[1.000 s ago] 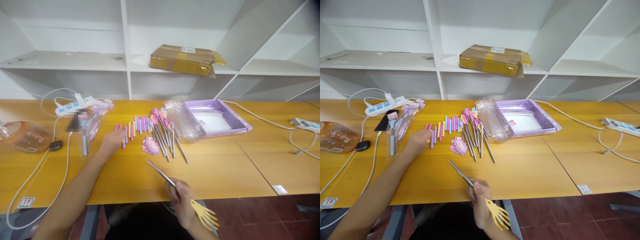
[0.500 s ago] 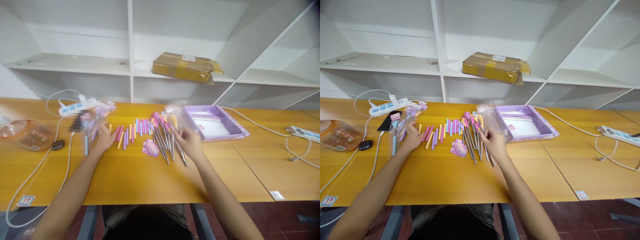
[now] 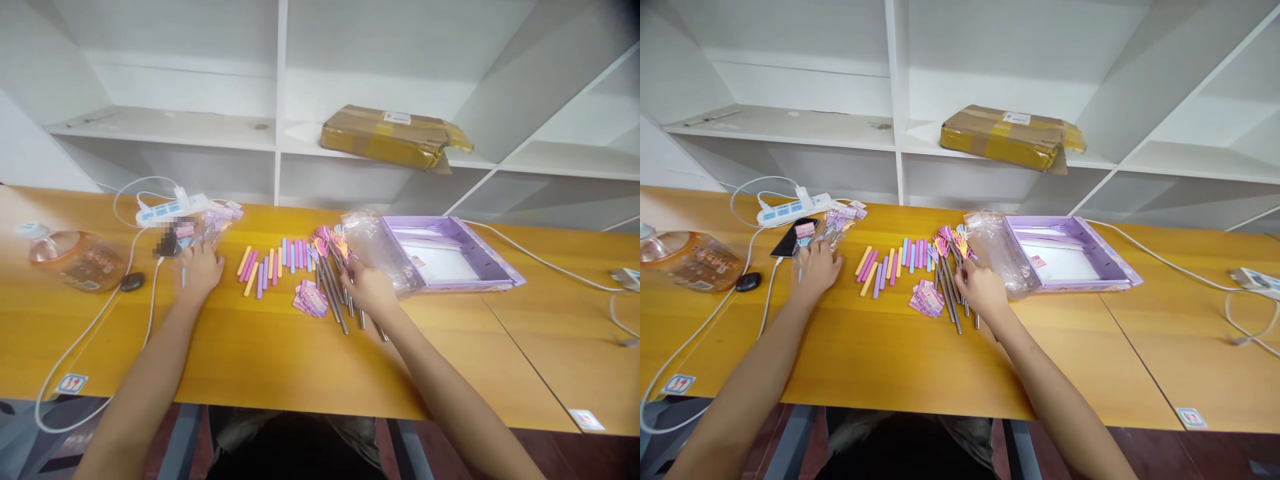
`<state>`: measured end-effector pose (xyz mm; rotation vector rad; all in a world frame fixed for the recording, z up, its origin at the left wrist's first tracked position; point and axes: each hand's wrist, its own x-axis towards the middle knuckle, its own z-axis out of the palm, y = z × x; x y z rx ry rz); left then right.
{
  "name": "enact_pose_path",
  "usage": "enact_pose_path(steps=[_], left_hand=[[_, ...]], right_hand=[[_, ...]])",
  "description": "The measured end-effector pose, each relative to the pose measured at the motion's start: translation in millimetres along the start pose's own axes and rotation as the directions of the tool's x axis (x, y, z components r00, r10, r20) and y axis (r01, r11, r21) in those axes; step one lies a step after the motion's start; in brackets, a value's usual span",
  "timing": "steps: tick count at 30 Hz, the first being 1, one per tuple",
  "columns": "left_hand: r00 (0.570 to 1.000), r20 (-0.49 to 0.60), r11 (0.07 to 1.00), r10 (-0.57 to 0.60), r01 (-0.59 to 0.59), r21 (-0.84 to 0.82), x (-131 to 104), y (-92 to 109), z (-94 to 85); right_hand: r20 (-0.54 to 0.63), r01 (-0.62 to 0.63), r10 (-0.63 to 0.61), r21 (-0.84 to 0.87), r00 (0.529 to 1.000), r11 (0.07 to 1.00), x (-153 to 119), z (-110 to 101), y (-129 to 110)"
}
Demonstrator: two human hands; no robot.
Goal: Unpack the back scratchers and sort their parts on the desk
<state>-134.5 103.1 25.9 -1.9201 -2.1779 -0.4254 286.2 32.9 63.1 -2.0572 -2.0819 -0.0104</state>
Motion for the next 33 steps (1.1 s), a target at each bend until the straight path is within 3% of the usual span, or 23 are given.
enact_pose_path(steps=[4, 8, 11, 14, 17, 20, 23, 26, 29, 31, 33], left_hand=[[1.000, 0.019, 0.999, -0.009, 0.008, 0.045, 0.5, 0.9, 4.6], [0.998, 0.060, 0.997, -0.026, 0.021, 0.078, 2.4, 1.6, 1.2], [0.997, 0.055, 0.998, -0.054, 0.053, 0.022, 5.0, 2.0, -6.6], [0.998, -0.016, 0.992, -0.067, 0.065, -0.111, 6.4, 7.5, -18.5], [0.991, -0.115, 0.971, 0.070, -0.094, -0.220, -2.8, 26.5, -30.5], [0.929, -0.115, 0.898, 0.353, -0.371, -0.237, -29.7, 58.2, -37.6], [0.785, -0.109, 0.745, 0.610, -0.615, -0.260, -64.4, 89.3, -39.0], [0.648, -0.101, 0.602, 0.755, -0.746, -0.286, -89.9, 108.1, -39.5], [0.628, -0.021, 0.558, 0.778, -0.705, -0.437, -99.9, 113.8, -42.8], [0.635, 0.071, 0.539, 0.769, -0.585, -0.606, -100.6, 113.2, -45.6], [0.612, 0.174, 0.490, 0.772, -0.397, -0.776, -99.9, 111.5, -46.5]], right_hand=[[-0.160, 0.062, -0.033, 0.179, 0.987, 0.982, -24.2, 6.1, 14.9], [-0.315, 0.132, -0.006, 0.380, 0.949, 0.916, -29.3, 19.3, 31.7], [-0.346, 0.135, 0.045, 0.480, 0.937, 0.867, -27.7, 23.8, 40.9], [-0.384, 0.123, 0.110, 0.534, 0.917, 0.836, -29.1, 20.9, 44.3], [-0.329, 0.117, 0.132, 0.637, 0.935, 0.762, -34.2, 15.5, 38.7], [-0.156, 0.135, -0.005, 0.835, 0.988, 0.534, -39.8, 13.6, 25.9], [-0.081, 0.107, -0.108, 0.959, 0.991, 0.261, -43.0, 16.7, 13.5], [-0.016, 0.023, -0.056, 0.993, 0.998, 0.119, -42.5, 21.6, 7.2], [0.037, -0.035, -0.037, 0.997, 0.999, 0.064, -40.8, 26.0, 3.5], [0.060, -0.056, -0.090, 0.997, 0.994, 0.046, -41.4, 29.0, -0.6], [0.093, -0.084, -0.169, 0.995, 0.981, 0.057, -44.3, 32.9, -6.3]])
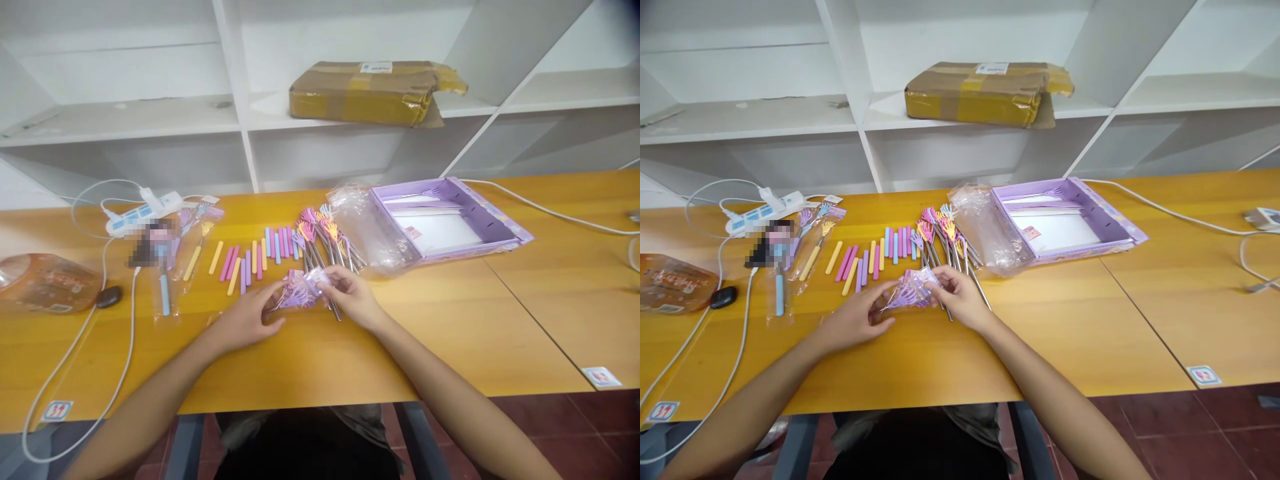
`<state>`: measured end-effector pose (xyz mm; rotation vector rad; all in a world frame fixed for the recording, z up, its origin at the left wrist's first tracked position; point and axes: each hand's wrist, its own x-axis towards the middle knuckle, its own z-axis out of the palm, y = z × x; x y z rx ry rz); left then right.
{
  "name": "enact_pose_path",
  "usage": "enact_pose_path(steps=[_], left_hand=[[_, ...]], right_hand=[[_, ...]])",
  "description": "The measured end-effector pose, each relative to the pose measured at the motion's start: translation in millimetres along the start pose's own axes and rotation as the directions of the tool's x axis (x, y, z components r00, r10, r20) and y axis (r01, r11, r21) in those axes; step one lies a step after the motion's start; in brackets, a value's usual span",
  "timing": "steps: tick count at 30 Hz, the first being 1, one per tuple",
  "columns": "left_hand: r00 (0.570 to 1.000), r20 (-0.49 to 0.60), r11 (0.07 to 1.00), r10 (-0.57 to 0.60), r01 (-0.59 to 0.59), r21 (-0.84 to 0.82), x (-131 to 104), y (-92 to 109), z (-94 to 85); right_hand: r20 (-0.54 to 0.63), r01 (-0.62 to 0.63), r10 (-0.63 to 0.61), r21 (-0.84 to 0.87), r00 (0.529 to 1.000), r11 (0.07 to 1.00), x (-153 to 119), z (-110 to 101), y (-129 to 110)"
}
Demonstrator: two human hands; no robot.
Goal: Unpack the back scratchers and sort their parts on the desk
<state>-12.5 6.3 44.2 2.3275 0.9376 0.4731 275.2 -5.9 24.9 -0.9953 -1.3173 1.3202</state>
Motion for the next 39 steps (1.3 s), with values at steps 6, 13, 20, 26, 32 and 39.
enact_pose_path(steps=[6, 13, 20, 26, 32, 39], left_hand=[[0.915, 0.392, 0.669, -0.099, 0.353, -0.655, -0.5, -9.1, 14.3], [0.890, 0.437, 0.534, -0.131, 0.434, -0.726, 0.8, -14.0, 21.6], [0.874, 0.459, 0.529, -0.163, 0.470, -0.707, 0.1, -10.6, 12.0], [0.868, 0.468, 0.520, -0.163, 0.479, -0.707, 0.3, -8.2, 10.8], [0.877, 0.472, 0.496, -0.089, 0.450, -0.742, 0.8, -11.0, 8.5], [0.874, 0.479, 0.444, -0.081, 0.462, -0.768, -1.2, -20.5, 7.8]], right_hand=[[0.095, 0.144, -0.118, -0.345, 0.988, 0.928, -8.0, 17.6, 15.4], [0.073, 0.287, -0.295, -0.535, 0.953, 0.795, -3.6, 13.8, 20.8], [0.191, 0.425, -0.415, -0.679, 0.890, 0.599, -5.6, 0.6, 8.5], [0.166, 0.370, -0.348, -0.634, 0.923, 0.679, -8.6, -2.1, -4.6], [0.210, 0.334, -0.261, -0.510, 0.942, 0.793, -4.8, -3.3, -3.9], [0.286, 0.333, -0.224, -0.424, 0.932, 0.842, -9.4, 5.1, -5.8]])
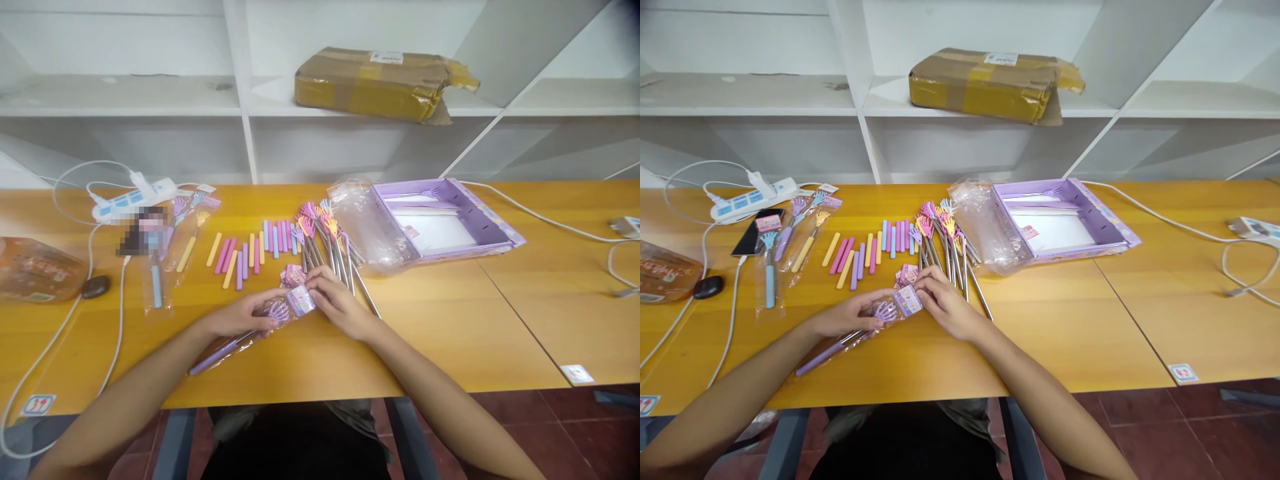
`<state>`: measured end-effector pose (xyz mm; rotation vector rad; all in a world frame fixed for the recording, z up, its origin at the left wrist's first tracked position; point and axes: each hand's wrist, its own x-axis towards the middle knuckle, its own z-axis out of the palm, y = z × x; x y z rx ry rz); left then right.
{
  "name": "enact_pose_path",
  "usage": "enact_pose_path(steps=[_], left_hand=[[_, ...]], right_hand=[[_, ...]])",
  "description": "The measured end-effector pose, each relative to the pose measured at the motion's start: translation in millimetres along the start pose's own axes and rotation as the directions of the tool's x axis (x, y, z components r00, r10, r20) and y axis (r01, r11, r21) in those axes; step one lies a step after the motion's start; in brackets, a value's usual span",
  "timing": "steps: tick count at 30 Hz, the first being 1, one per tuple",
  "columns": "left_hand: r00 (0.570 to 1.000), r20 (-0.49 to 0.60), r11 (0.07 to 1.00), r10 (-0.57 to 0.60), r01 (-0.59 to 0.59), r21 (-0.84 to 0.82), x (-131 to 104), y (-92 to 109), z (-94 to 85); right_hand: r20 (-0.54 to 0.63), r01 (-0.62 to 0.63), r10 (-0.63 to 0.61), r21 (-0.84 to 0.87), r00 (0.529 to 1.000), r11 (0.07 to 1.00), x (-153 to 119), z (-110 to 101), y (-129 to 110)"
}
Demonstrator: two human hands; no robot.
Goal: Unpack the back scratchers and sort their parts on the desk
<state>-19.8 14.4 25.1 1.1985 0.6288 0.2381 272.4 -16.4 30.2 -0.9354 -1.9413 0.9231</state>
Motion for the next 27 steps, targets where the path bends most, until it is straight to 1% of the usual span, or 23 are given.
enact_pose_path(steps=[5, 8, 11, 14, 17, 23, 25, 27], left_hand=[[1.000, -0.009, 1.000, -0.002, 0.003, 0.018, 0.1, 1.1, 0.9], [1.000, -0.005, 0.999, -0.002, 0.002, 0.037, -0.4, 2.5, 2.9], [1.000, 0.004, 0.998, 0.001, -0.001, 0.061, -0.9, 2.0, 4.1], [1.000, 0.022, 0.998, -0.004, 0.003, 0.055, -1.7, 0.7, 3.3], [0.999, 0.049, 0.998, -0.002, -0.001, 0.057, -3.1, 1.7, 1.0], [0.991, 0.133, 0.989, -0.026, 0.006, 0.150, -7.3, 9.5, -7.4], [0.990, 0.139, 0.986, -0.037, 0.013, 0.167, -9.5, 10.8, -12.5], [0.991, 0.126, 0.986, -0.048, 0.027, 0.163, -12.1, 11.4, -17.8]], right_hand=[[-0.032, -0.048, 0.049, 0.047, 0.998, 0.998, -0.7, -3.9, 0.3], [-0.021, -0.098, 0.100, 0.080, 0.995, 0.992, -0.6, -4.8, 2.2], [-0.001, -0.141, 0.142, 0.133, 0.990, 0.981, -0.5, -2.8, 2.2], [-0.013, -0.151, 0.155, 0.166, 0.988, 0.975, -0.6, 1.5, 1.9], [-0.011, -0.158, 0.163, 0.202, 0.987, 0.967, -0.7, 5.9, 2.5], [0.015, -0.185, 0.187, 0.242, 0.982, 0.953, 0.3, 6.2, 5.0], [-0.013, -0.186, 0.194, 0.228, 0.981, 0.956, 1.6, 2.3, 6.8], [-0.069, -0.191, 0.210, 0.211, 0.975, 0.959, 3.2, -2.6, 9.3]])
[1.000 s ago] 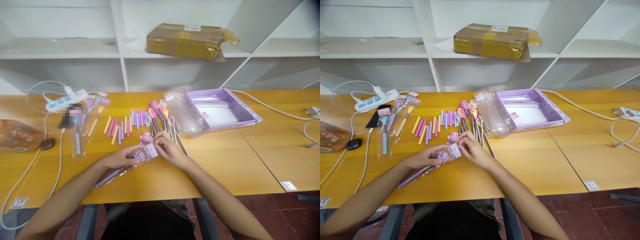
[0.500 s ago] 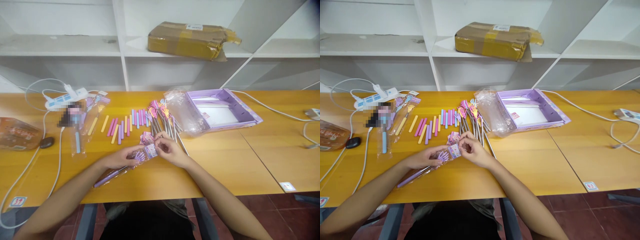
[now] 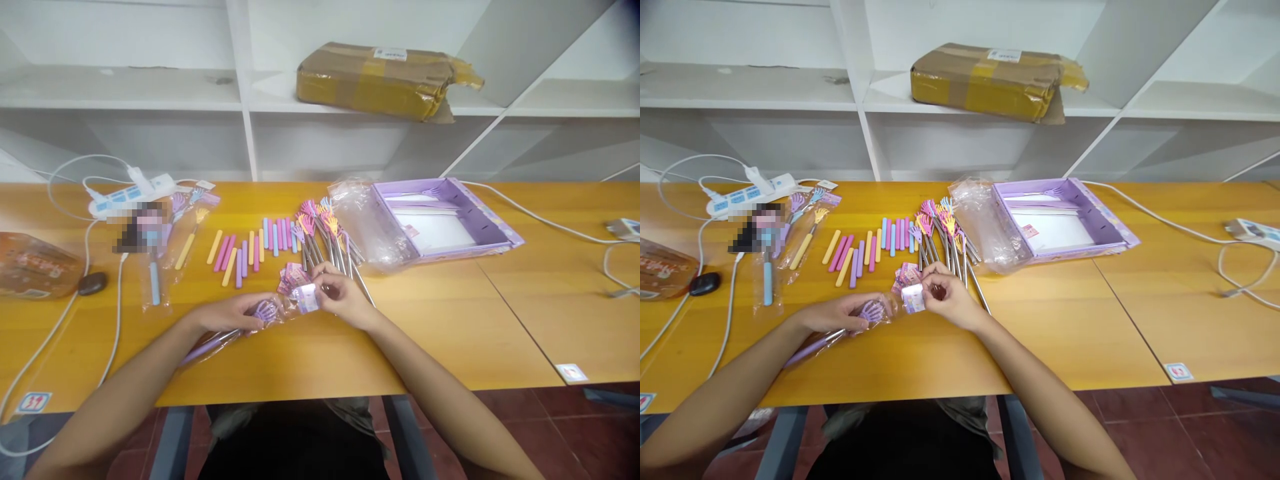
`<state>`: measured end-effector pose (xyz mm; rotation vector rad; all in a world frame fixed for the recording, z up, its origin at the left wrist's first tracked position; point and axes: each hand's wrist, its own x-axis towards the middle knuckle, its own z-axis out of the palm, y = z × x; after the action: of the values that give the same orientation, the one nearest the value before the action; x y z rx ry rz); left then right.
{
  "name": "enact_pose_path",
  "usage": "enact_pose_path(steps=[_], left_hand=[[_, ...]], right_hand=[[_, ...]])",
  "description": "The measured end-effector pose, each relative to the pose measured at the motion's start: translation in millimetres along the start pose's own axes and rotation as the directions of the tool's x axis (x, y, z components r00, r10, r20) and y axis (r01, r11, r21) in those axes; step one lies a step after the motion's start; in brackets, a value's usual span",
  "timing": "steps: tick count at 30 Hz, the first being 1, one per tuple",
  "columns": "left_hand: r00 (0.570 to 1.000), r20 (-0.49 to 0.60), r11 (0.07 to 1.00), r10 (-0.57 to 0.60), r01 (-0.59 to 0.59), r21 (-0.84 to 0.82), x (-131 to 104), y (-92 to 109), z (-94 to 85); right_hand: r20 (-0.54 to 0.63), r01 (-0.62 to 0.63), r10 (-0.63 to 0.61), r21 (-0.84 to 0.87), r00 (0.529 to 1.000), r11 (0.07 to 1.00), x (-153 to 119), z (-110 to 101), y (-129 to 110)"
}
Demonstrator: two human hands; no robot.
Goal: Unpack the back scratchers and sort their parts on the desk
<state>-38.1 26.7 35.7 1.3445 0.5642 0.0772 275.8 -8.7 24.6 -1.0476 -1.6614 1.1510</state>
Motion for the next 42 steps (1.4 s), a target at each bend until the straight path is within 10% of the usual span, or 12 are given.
enact_pose_path(steps=[9, 13, 20, 24, 27, 32, 37, 41, 42], left_hand=[[0.980, -0.198, 0.998, -0.036, 0.025, -0.054, -10.1, 7.5, -15.0], [0.973, -0.230, 0.998, 0.021, -0.034, -0.052, -4.8, 7.0, -15.8], [0.981, -0.170, 0.994, 0.088, -0.074, 0.085, 10.9, 7.2, 12.8], [0.998, 0.036, 0.998, 0.055, -0.057, 0.042, 10.4, 3.8, 17.3], [0.983, 0.181, 1.000, 0.003, -0.005, 0.011, 7.5, 1.2, 12.4], [0.989, 0.145, 0.999, 0.022, -0.027, 0.034, 5.8, 5.9, 10.7], [0.989, 0.129, 0.990, 0.068, -0.083, 0.111, 7.9, 4.5, 13.5], [0.994, 0.104, 0.992, 0.016, -0.030, 0.125, 9.1, 2.0, 14.4], [0.996, 0.090, 0.991, 0.016, -0.028, 0.133, 9.0, 2.3, 14.8]], right_hand=[[-0.134, -0.373, 0.388, 0.126, 0.912, 0.919, -0.1, -0.3, 1.7], [-0.141, -0.306, 0.321, 0.115, 0.937, 0.945, -4.2, -0.9, -2.2], [0.200, -0.198, 0.172, 0.118, 0.965, 0.973, -7.7, 24.1, -20.0], [-0.151, -0.046, 0.054, 0.052, 0.987, 0.998, -5.4, 32.4, -40.3], [-0.539, 0.034, -0.041, -0.023, 0.842, 0.999, -3.8, 15.8, -55.5], [-0.709, 0.111, -0.141, -0.088, 0.691, 0.990, -8.6, -7.8, -65.8], [-0.397, 0.035, -0.070, -0.095, 0.915, 0.995, -16.6, -7.5, -65.4], [-0.655, 0.084, -0.200, -0.204, 0.729, 0.975, 13.2, -82.5, -68.7], [-0.637, 0.067, -0.176, -0.191, 0.751, 0.979, 26.8, -111.0, -68.0]])
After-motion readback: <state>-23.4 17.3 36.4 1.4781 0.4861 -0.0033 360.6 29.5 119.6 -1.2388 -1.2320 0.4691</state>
